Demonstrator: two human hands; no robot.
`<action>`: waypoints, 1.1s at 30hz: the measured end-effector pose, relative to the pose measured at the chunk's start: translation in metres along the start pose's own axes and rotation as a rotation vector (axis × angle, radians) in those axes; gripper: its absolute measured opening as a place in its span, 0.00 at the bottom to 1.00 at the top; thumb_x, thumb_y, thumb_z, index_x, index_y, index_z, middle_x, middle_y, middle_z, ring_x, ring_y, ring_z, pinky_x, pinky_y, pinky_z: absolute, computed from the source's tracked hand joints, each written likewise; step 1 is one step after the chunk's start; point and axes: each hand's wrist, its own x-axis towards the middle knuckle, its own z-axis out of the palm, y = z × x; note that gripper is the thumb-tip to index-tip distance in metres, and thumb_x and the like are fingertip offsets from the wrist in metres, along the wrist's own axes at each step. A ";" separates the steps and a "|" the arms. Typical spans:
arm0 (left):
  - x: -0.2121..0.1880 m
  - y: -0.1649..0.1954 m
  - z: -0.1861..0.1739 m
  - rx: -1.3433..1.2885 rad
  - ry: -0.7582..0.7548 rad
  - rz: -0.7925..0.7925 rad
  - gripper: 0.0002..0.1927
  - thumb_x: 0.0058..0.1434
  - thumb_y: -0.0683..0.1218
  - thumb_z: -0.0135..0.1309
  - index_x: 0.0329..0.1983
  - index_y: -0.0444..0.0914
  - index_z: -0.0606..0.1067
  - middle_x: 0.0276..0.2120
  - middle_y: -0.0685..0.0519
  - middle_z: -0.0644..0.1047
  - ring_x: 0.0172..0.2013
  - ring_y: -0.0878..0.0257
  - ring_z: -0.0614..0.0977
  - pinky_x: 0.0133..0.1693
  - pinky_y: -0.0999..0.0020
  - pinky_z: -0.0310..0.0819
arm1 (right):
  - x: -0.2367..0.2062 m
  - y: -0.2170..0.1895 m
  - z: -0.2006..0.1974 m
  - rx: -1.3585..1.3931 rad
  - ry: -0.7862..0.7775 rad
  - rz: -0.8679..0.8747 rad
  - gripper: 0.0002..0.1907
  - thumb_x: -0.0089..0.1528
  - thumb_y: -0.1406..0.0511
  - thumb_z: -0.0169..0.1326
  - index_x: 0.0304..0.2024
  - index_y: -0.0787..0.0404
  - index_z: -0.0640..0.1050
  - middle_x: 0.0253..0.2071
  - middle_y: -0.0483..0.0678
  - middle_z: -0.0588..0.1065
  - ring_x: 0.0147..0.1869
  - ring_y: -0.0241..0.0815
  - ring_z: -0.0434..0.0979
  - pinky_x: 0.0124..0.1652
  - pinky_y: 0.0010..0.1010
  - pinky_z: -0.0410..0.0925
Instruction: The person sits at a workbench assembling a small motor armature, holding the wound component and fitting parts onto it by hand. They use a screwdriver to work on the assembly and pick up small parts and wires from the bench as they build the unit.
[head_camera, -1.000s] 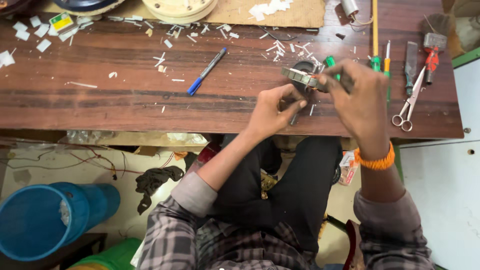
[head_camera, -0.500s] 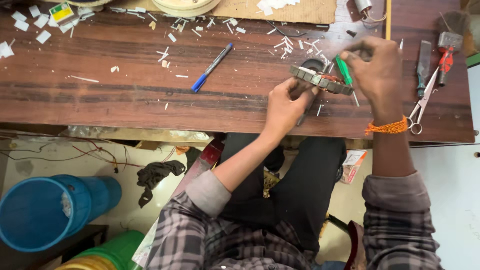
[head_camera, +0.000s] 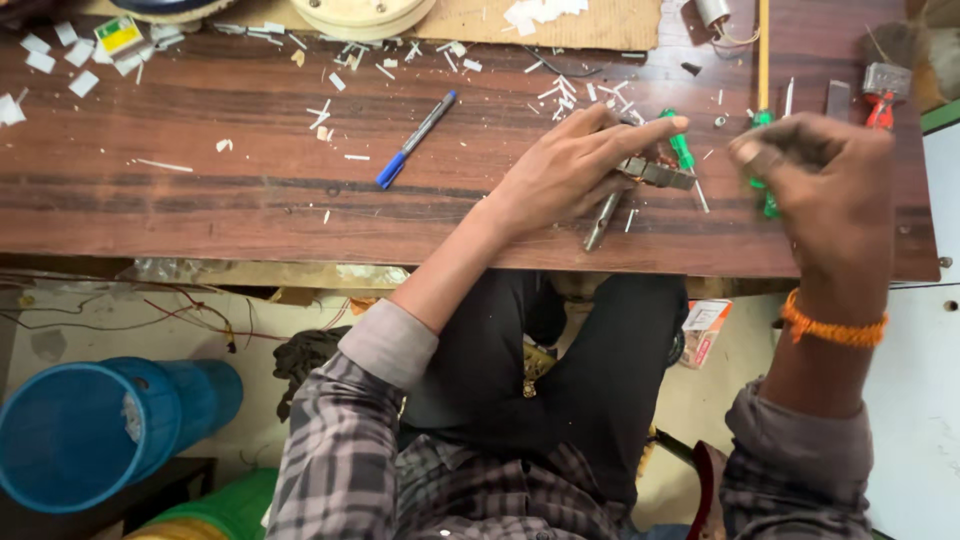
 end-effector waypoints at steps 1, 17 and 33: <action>0.000 -0.001 -0.002 -0.042 -0.024 -0.026 0.42 0.67 0.44 0.63 0.79 0.50 0.54 0.51 0.55 0.78 0.52 0.53 0.74 0.62 0.56 0.69 | -0.007 -0.005 0.003 -0.076 -0.002 -0.043 0.06 0.66 0.68 0.61 0.44 0.65 0.82 0.30 0.41 0.76 0.32 0.28 0.71 0.31 0.22 0.62; -0.005 -0.003 -0.006 0.082 -0.073 0.094 0.25 0.66 0.47 0.59 0.66 0.52 0.69 0.61 0.52 0.70 0.60 0.51 0.71 0.64 0.55 0.68 | -0.048 0.086 0.099 -0.387 0.174 -0.459 0.02 0.65 0.72 0.60 0.40 0.63 0.79 0.32 0.57 0.76 0.34 0.56 0.77 0.35 0.40 0.67; -0.028 -0.003 -0.007 0.535 -0.072 0.422 0.14 0.63 0.47 0.55 0.52 0.49 0.77 0.58 0.64 0.72 0.47 0.65 0.76 0.43 0.70 0.74 | -0.087 0.066 0.063 -0.298 0.148 -0.199 0.04 0.64 0.71 0.65 0.40 0.66 0.82 0.28 0.51 0.77 0.27 0.34 0.72 0.31 0.25 0.65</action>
